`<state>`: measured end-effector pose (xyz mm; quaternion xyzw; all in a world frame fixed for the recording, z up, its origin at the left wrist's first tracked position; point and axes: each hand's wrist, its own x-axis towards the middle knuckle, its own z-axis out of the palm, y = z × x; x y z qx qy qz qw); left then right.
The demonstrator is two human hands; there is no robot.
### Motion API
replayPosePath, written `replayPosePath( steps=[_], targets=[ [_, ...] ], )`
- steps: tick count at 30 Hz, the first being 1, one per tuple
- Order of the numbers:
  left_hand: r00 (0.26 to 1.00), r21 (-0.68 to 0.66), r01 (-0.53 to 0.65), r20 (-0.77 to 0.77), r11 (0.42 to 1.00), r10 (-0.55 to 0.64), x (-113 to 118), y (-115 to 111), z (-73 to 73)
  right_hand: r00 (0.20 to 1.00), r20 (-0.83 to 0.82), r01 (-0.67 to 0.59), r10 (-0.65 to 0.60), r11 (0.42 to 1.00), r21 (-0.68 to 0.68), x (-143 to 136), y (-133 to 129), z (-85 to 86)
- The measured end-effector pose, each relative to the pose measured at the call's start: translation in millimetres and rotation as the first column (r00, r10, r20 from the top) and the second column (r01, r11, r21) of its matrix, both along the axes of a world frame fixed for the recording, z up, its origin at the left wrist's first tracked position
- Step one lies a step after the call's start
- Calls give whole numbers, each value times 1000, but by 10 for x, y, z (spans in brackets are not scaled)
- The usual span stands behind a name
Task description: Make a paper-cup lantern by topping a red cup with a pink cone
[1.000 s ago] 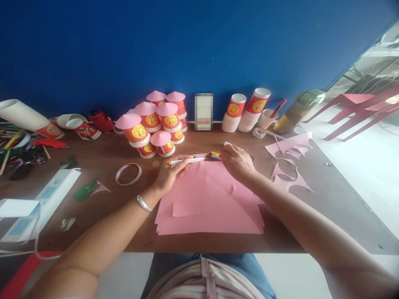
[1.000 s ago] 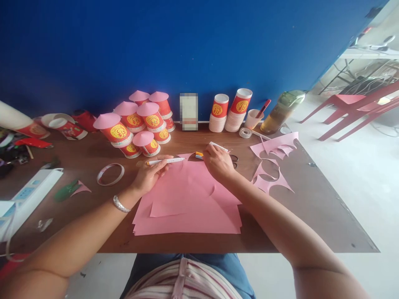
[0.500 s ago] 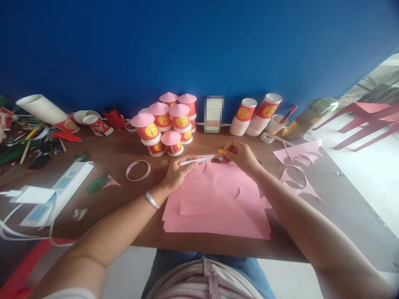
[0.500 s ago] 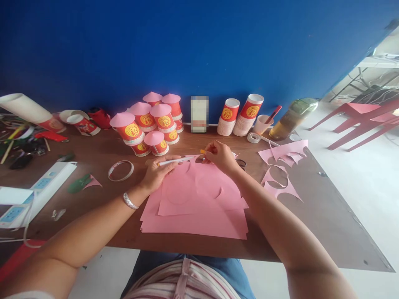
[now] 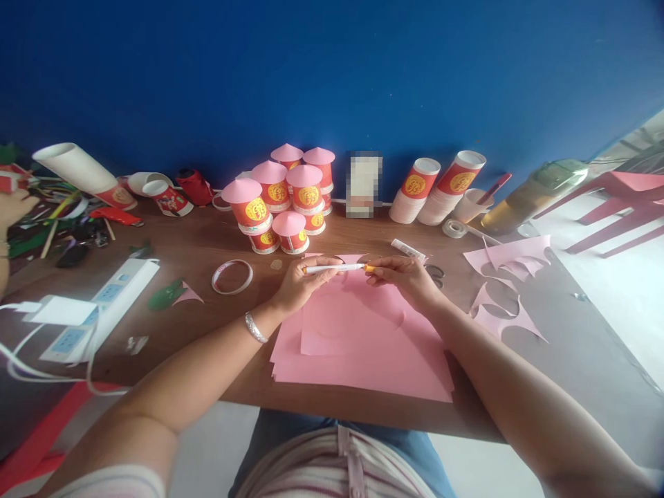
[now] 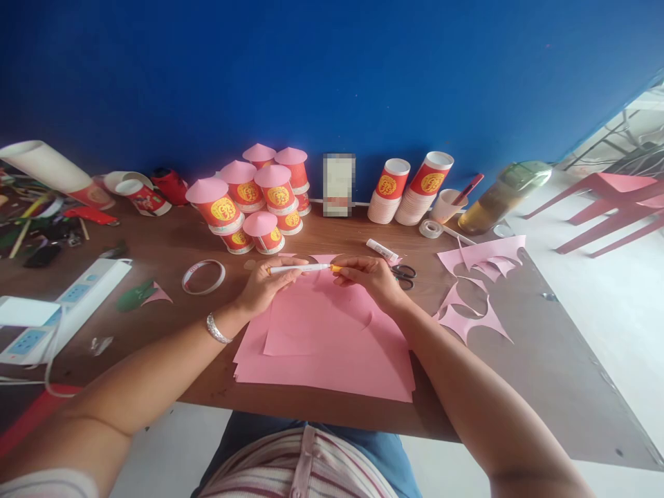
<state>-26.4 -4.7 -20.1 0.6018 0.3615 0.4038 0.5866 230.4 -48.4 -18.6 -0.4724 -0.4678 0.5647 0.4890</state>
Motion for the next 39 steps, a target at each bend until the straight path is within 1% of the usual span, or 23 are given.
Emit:
replayPosePath(
  steps=[4,9,13,15,17,19,22,24,25,26,27,28,30,31,32,34,35,36,37,39],
  targets=[
    [1000,24,30,-1,999,-30,-10,-11,22,1000,2,14,-14,1000,4,24,-19,-38],
    [997,59,66,-37,996,-64,-7,-33,87,999,34,0,-1,1000,18,11,-43,1],
    [996,6,94,-8,996,-94,2,-49,102,993,113,-27,19,997,68,-1,-64,42],
    [994,-33,107,-2,994,-108,3,-52,90,991,130,-37,25,995,92,-11,-73,40],
    [990,-44,138,-13,989,-139,-3,-47,69,990,134,-52,38,993,102,-31,-83,19],
    [986,-17,159,-37,987,-160,-14,-39,48,988,143,-65,51,993,94,-62,-98,-14],
    [982,68,169,-91,983,-163,-25,-31,30,982,178,-83,68,994,75,-117,-126,-59],
    [972,127,204,-145,971,-185,-16,-34,25,963,253,-110,87,991,78,-140,-141,-65],
    [966,158,224,-170,962,-197,-8,-36,21,942,323,-125,88,987,98,-138,-144,-59],
    [960,192,238,-193,952,-201,2,-39,16,908,414,-139,69,980,140,-123,-142,-49],
    [957,232,241,-215,942,-192,10,-39,8,856,516,-149,25,968,201,-93,-136,-37],
    [959,278,225,-235,934,-161,15,-36,-1,784,618,-157,-48,949,273,-47,-124,-26],
    [964,389,145,-262,910,-42,9,-21,-23,600,762,-154,-244,899,409,83,-83,-14],
    [962,442,97,-272,892,30,-3,-8,-34,499,803,-132,-326,887,442,161,-56,-17],
    [955,492,52,-278,869,100,-17,7,-44,400,832,-101,-384,884,456,240,-27,-26],
    [937,575,-2,-285,818,203,-44,40,-58,236,874,-48,-425,893,447,379,27,-55],
    [929,606,-5,-292,795,229,-53,55,-59,178,889,-33,-423,900,435,430,48,-72],
    [921,628,6,-306,778,239,-58,68,-57,137,899,-30,-415,906,423,465,63,-88],
    [917,640,27,-323,768,236,-59,77,-47,110,905,-39,-410,908,416,483,71,-102],
    [903,625,99,-384,774,195,-58,85,-6,78,899,-80,-430,896,436,472,66,-119]
  ],
)
